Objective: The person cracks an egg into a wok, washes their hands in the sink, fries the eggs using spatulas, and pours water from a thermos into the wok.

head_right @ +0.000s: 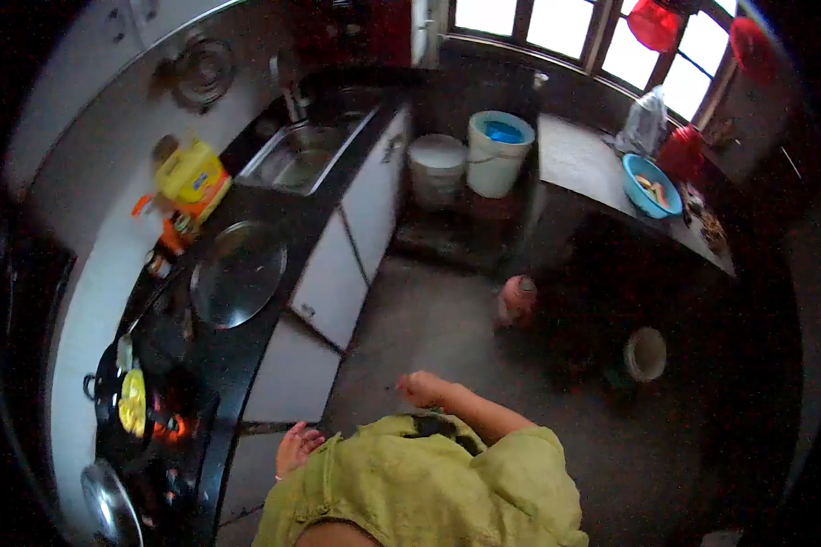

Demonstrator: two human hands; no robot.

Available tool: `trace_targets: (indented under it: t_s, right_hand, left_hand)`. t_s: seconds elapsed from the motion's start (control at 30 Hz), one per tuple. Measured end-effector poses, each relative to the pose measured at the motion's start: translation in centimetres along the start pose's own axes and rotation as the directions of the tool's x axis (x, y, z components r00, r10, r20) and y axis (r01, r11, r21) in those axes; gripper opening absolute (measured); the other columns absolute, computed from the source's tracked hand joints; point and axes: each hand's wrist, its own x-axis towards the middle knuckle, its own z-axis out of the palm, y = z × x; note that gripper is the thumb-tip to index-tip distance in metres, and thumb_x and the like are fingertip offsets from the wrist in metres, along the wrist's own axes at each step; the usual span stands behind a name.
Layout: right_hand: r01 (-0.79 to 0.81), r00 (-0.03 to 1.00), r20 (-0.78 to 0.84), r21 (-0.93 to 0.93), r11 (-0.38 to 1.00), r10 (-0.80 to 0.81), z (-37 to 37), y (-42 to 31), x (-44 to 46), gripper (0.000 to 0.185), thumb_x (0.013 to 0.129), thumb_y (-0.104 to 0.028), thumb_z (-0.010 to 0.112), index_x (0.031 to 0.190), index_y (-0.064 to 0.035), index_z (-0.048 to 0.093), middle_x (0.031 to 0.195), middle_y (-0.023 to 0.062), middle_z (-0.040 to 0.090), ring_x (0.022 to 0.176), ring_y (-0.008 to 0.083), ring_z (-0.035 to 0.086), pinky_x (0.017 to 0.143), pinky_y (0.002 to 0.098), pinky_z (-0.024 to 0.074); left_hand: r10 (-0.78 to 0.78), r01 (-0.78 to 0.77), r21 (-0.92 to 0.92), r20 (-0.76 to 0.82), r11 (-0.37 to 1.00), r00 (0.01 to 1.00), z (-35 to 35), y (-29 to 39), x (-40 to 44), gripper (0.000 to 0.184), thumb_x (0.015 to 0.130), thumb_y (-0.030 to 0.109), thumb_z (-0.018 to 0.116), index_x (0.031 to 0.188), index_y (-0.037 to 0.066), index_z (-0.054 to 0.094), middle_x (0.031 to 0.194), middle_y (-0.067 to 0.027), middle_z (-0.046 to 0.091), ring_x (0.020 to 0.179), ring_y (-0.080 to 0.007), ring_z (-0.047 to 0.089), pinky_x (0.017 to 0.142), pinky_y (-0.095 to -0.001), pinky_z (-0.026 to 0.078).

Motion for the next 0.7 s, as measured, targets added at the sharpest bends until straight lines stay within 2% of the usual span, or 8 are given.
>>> trace_targets:
  t_s: [0.07, 0.2, 0.23, 0.3, 0.37, 0.5, 0.63, 0.7]
  right_hand:
    - [0.055, 0.990, -0.131, 0.036, 0.998, -0.050, -0.9, 4.0, -1.4, 0.025, 0.080, -0.015, 0.053, 0.100, -0.0036, 0.063, 0.080, 0.0180, 0.063, 0.075, 0.0350, 0.061, 0.066, 0.0410, 0.0490]
    - [-0.029, 0.966, -0.253, 0.125, 0.992, 0.060, -4.6, 8.7, -4.8, 0.024, 0.079, -0.014, 0.053, 0.098, -0.0031, 0.063, 0.082, 0.0187, 0.063, 0.075, 0.0353, 0.061, 0.066, 0.0412, 0.0490]
    - [-0.056, 0.958, -0.271, 0.140, 0.989, 0.092, -5.2, 10.1, -5.7, 0.024, 0.079, -0.014, 0.053, 0.098, -0.0031, 0.063, 0.083, 0.0186, 0.063, 0.076, 0.0354, 0.061, 0.067, 0.0416, 0.0491]
    - [-0.098, 0.947, -0.288, 0.171, 0.980, 0.145, -5.7, 12.6, -7.2, 0.024, 0.078, -0.014, 0.053, 0.098, -0.0030, 0.062, 0.084, 0.0185, 0.064, 0.076, 0.0355, 0.061, 0.067, 0.0421, 0.0491]
    - [-0.217, 0.929, -0.245, 0.244, 0.945, 0.277, -5.9, 14.9, -8.3, 0.025, 0.078, -0.015, 0.054, 0.098, -0.0033, 0.063, 0.086, 0.0190, 0.063, 0.078, 0.0359, 0.061, 0.068, 0.0423, 0.0488]
    - [-0.366, 0.846, -0.317, 0.237, 0.900, 0.428, -5.0, 17.9, -11.2, 0.028, 0.078, -0.016, 0.054, 0.102, -0.0049, 0.061, 0.095, 0.0184, 0.063, 0.088, 0.0376, 0.058, 0.073, 0.0444, 0.0472]
    - [-0.388, 0.842, -0.294, 0.254, 0.886, 0.453, -3.3, 19.2, -13.1, 0.025, 0.077, -0.018, 0.054, 0.093, -0.0019, 0.063, 0.088, 0.0206, 0.061, 0.084, 0.0390, 0.058, 0.070, 0.0454, 0.0466]
    - [-0.414, 0.849, -0.266, 0.201, 0.888, 0.457, -3.7, 21.3, -10.2, 0.022, 0.075, -0.018, 0.059, 0.090, -0.0025, 0.065, 0.085, 0.0205, 0.062, 0.082, 0.0372, 0.059, 0.070, 0.0424, 0.0479]
  left_hand:
    - [-0.070, 0.069, 0.098, 0.009, 0.993, 0.998, 3.1, -0.4, 2.3, 0.044, 0.094, 0.022, 0.047, 0.132, 0.006, 0.033, 0.105, -0.0136, 0.057, 0.089, -0.0264, 0.061, 0.079, -0.0391, 0.050]
    - [-0.136, 0.126, 0.157, 0.057, 0.979, 0.989, 9.3, -1.3, 8.0, 0.044, 0.093, 0.023, 0.048, 0.131, 0.007, 0.033, 0.107, -0.0131, 0.056, 0.091, -0.0263, 0.061, 0.079, -0.0396, 0.050]
    - [-0.162, 0.136, 0.241, 0.089, 0.961, 0.983, 10.8, -1.6, 9.6, 0.043, 0.094, 0.023, 0.047, 0.131, 0.007, 0.034, 0.106, -0.0127, 0.056, 0.091, -0.0253, 0.061, 0.079, -0.0384, 0.050]
    - [-0.209, 0.159, 0.332, 0.122, 0.930, 0.970, 13.8, -1.9, 12.2, 0.042, 0.094, 0.022, 0.046, 0.131, 0.007, 0.035, 0.106, -0.0123, 0.056, 0.092, -0.0243, 0.061, 0.079, -0.0372, 0.050]
    - [-0.236, 0.150, 0.586, 0.073, 0.796, 0.969, 17.1, -1.6, 14.5, 0.038, 0.095, 0.020, 0.044, 0.130, 0.006, 0.038, 0.107, -0.0122, 0.056, 0.092, -0.0224, 0.061, 0.081, -0.0346, 0.050]
    - [-0.220, 0.050, 0.654, 0.181, 0.755, 0.959, 21.6, -1.4, 16.6, 0.035, 0.094, 0.015, 0.042, 0.127, 0.003, 0.041, 0.109, -0.0134, 0.055, 0.094, -0.0214, 0.060, 0.085, -0.0338, 0.048]
    - [-0.331, 0.168, 0.630, 0.150, 0.758, 0.932, 22.0, -1.7, 16.5, 0.037, 0.093, 0.015, 0.046, 0.127, 0.002, 0.041, 0.108, -0.0123, 0.055, 0.093, -0.0197, 0.060, 0.081, -0.0334, 0.049]
    - [-0.356, 0.219, 0.728, 0.037, 0.650, 0.934, 23.0, 0.9, 17.7, 0.038, 0.093, 0.015, 0.045, 0.130, 0.008, 0.039, 0.112, -0.0102, 0.054, 0.099, -0.0202, 0.058, 0.081, -0.0314, 0.049]
